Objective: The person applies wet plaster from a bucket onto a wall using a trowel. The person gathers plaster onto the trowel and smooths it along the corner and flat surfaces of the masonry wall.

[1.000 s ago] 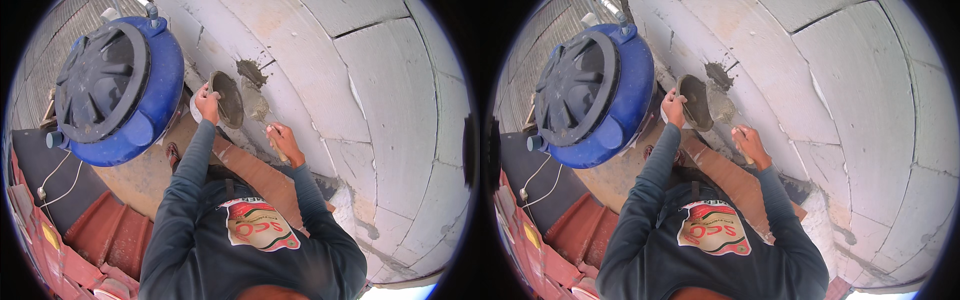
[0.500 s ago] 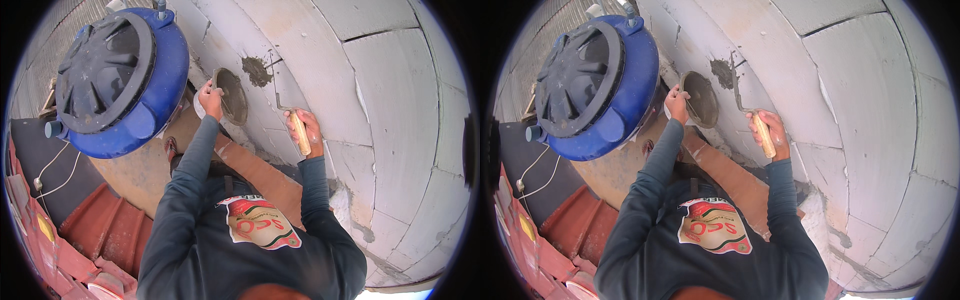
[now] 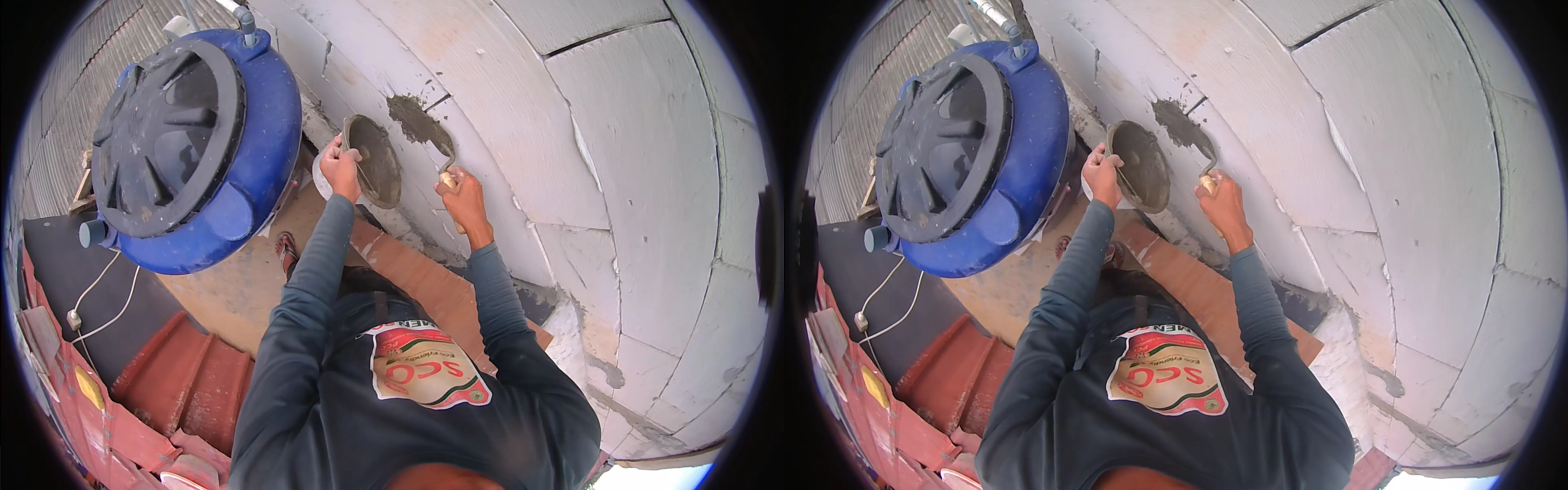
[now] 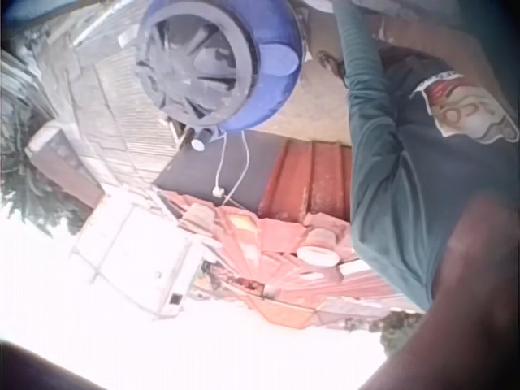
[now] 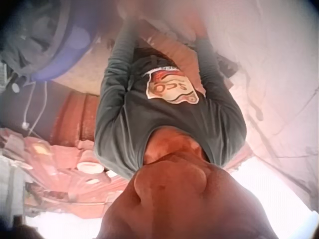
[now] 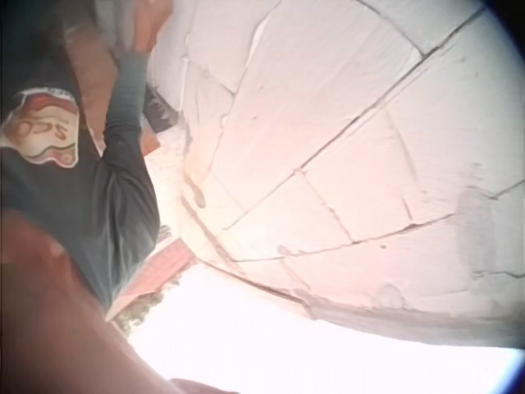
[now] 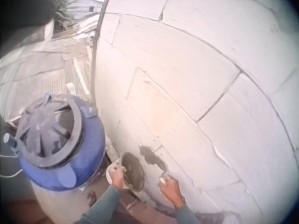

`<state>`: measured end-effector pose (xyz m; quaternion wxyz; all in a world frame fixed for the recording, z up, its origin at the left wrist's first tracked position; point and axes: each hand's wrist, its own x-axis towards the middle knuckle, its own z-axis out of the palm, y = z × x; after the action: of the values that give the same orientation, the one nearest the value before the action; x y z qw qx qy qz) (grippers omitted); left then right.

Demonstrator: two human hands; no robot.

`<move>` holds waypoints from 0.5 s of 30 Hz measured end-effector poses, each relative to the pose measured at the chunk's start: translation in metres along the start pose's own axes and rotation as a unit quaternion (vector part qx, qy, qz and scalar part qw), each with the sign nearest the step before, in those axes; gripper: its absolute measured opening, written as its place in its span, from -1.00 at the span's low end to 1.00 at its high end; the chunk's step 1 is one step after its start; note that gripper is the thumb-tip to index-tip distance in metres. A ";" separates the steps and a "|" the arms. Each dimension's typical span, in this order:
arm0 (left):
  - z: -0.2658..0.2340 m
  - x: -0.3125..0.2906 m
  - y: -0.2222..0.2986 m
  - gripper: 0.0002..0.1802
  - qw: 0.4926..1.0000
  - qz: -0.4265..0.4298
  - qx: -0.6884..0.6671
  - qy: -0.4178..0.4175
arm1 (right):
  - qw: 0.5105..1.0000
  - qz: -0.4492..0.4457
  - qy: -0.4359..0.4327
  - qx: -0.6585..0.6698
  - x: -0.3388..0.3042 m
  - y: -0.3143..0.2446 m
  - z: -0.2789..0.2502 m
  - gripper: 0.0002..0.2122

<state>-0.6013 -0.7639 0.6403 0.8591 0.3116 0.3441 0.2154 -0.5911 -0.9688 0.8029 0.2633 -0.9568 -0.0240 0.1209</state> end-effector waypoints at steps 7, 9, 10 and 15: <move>0.005 0.002 -0.003 -0.70 1.000 0.008 0.008 -0.001 | 0.998 -0.058 0.018 0.020 -0.031 0.008 -0.022 -0.59; 0.000 0.006 -0.007 -0.71 1.000 0.003 0.001 -0.005 | 0.998 -0.051 -0.025 0.033 -0.031 0.009 -0.017 -0.60; -0.004 0.012 -0.009 -0.71 1.000 -0.003 -0.008 -0.011 | 0.997 -0.056 -0.041 0.016 -0.027 0.011 -0.008 -0.61; 0.001 0.002 -0.006 -0.71 1.000 -0.001 0.000 -0.008 | 0.980 -0.168 -0.009 -0.106 0.025 0.052 0.083 -0.66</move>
<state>-0.5980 -0.7677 0.6358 0.8619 0.3129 0.3377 0.2125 -0.5879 -0.9696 0.7016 0.1769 -0.9606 -0.1989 0.0801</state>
